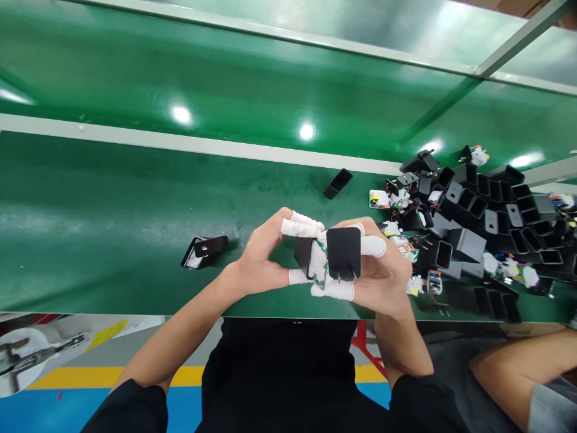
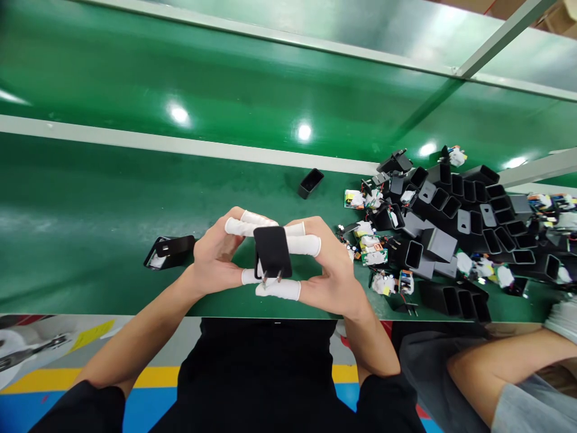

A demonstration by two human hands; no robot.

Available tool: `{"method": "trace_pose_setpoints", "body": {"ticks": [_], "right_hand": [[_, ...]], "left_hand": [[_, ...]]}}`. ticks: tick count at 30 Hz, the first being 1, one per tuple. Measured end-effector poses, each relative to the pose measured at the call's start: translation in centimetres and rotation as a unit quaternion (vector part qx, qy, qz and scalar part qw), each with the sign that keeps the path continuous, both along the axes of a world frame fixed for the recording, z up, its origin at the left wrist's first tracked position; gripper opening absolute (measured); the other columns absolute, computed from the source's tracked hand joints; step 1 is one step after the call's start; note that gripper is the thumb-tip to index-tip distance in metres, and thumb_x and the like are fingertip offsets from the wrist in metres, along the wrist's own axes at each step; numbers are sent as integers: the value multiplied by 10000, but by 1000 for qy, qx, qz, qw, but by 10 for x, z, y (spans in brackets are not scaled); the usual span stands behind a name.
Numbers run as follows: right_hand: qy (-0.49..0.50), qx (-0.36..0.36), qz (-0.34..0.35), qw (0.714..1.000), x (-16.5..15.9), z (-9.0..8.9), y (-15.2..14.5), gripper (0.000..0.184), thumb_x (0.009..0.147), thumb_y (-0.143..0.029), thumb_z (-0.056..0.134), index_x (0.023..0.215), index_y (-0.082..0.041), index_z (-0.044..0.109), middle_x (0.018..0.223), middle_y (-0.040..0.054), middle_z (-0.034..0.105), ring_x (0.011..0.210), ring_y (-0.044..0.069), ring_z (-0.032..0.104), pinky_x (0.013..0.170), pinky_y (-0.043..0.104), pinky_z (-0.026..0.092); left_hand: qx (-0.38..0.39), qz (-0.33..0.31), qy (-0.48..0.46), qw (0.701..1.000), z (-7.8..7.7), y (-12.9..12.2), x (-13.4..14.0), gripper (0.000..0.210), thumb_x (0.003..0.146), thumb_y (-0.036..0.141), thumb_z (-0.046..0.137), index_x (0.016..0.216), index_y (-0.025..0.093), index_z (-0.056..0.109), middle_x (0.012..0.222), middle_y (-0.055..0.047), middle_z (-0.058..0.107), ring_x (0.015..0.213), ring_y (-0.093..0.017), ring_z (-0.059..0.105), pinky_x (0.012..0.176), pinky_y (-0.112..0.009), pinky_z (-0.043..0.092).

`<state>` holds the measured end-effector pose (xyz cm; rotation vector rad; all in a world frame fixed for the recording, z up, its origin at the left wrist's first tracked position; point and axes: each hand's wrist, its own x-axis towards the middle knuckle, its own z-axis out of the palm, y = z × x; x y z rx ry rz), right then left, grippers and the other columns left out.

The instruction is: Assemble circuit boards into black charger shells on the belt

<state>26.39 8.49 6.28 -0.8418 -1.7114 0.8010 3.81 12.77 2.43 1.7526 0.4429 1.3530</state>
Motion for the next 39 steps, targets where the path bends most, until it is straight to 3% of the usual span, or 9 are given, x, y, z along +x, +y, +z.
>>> {"method": "trace_pose_setpoints", "body": {"ticks": [7, 14, 19, 23, 27, 31, 36, 39], "right_hand": [[-46, 41, -20, 998, 0, 2, 4, 586, 808, -330, 1031, 1323, -355, 752, 1159, 71, 732, 1038, 319, 718, 827, 491, 646], [-62, 33, -4, 998, -2, 6, 6, 649, 814, -306, 1031, 1387, -353, 732, 1247, 81, 756, 1088, 319, 719, 863, 489, 628], [-79, 41, -33, 995, -6, 10, 7, 687, 793, -415, 1042, 1403, -360, 731, 1290, 90, 765, 1101, 336, 721, 856, 504, 621], [-75, 96, -73, 990, 2, 3, 5, 751, 746, -467, 1044, 1421, -348, 737, 1245, 99, 775, 1066, 352, 727, 850, 535, 630], [-104, 179, -63, 976, 13, -5, 4, 798, 731, -467, 1037, 1456, -392, 712, 1234, 74, 797, 1009, 334, 740, 836, 540, 639], [-181, 210, -52, 959, 12, -10, 6, 815, 763, -400, 1046, 1490, -396, 678, 1310, 75, 813, 1061, 329, 757, 857, 522, 645], [-246, 232, -50, 940, 4, -17, 9, 655, 914, -233, 913, 1504, -386, 675, 1333, 66, 820, 1140, 317, 769, 911, 514, 639], [-234, 214, -54, 947, 1, -19, 9, 679, 917, -226, 903, 1532, -382, 664, 1296, 70, 818, 1123, 313, 765, 911, 505, 633]], "left_hand": [[-26, -17, -1, 1000, -2, 0, 1, 777, 777, 393, 1047, 1460, 336, 681, 1187, -80, 722, 1034, -265, 776, 844, -409, 731], [-79, -41, -14, 996, -5, -4, 5, 672, 782, 408, 1041, 1347, 314, 689, 1117, -45, 661, 956, -212, 717, 841, -375, 718], [-144, -41, -7, 989, -11, -12, 11, 715, 754, 510, 1043, 1307, 313, 635, 1185, -46, 637, 966, -196, 697, 850, -382, 737], [-173, -49, -23, 983, -8, -14, 12, 743, 710, 439, 1079, 1282, 307, 625, 1221, -46, 623, 1085, -231, 724, 843, -384, 748], [-194, -48, -46, 979, -4, -11, 11, 742, 707, 374, 1088, 1272, 291, 615, 1232, -43, 632, 1149, -250, 750, 864, -371, 742], [-219, -13, -52, 974, -7, -7, 11, 746, 688, 444, 1092, 1222, 269, 602, 1205, -44, 648, 1123, -236, 746, 808, -322, 722], [-244, 8, -38, 969, -12, -8, 14, 769, 690, 528, 1078, 1218, 269, 582, 1220, -63, 712, 1094, -231, 756, 751, -279, 673], [-265, 4, -28, 964, -13, -8, 13, 756, 705, 526, 1071, 1232, 269, 593, 1179, -57, 732, 1049, -220, 755, 774, -291, 667]]}}
